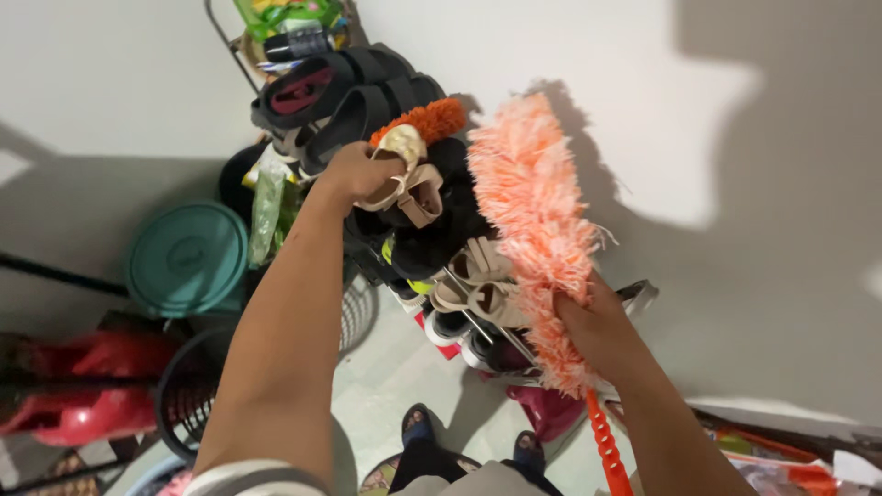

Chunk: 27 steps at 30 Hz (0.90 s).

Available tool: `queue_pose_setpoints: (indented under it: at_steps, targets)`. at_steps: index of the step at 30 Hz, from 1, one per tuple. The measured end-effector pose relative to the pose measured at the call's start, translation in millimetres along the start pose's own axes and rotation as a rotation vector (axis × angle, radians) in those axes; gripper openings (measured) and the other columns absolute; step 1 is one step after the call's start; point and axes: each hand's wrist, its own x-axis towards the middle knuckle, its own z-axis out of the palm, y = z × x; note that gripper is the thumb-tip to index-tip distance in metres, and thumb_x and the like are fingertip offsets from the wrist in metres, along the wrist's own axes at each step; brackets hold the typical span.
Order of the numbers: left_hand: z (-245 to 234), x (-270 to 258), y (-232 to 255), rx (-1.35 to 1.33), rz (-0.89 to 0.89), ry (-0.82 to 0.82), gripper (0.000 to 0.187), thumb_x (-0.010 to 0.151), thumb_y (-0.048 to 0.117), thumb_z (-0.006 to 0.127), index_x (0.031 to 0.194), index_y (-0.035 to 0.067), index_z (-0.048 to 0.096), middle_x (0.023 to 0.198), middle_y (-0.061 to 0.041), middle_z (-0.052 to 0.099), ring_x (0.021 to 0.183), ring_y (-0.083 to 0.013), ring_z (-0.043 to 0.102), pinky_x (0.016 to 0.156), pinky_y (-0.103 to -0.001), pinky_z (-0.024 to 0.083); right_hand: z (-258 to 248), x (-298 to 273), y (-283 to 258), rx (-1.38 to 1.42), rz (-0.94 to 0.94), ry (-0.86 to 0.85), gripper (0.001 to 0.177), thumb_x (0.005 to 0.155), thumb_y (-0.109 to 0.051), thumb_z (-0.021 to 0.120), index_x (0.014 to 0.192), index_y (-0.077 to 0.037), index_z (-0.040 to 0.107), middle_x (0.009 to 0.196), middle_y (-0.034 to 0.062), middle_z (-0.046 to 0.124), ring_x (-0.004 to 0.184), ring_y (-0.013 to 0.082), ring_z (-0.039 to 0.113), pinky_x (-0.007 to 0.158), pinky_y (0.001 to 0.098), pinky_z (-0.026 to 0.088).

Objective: The person uses an orange duster to clean several pairs of shoes on a multi-tiered shoe rack. They remove each shoe, dust it, and return it to the rack, repeating the process for multiple pairs.

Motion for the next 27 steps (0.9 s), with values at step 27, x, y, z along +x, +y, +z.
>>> queue_pose_setpoints:
  at_steps: [27]
  targets:
    - [-37,53,-114,0.812,0.254,0.15,0.029,0.099,0.028,0.053,0.107,0.009,0.074,0.116,-0.021,0.068,0.11,-0.0419,0.065,0.092,-0.056,0.051,146,115,-88,0.215,-0.413,-0.137,0.082,0.092,0.012,0.048,0.165,-0.014,0.023,0.157,0.0068,0.049,0.124,0.0094,0.061,0.101,0.0258,0.05]
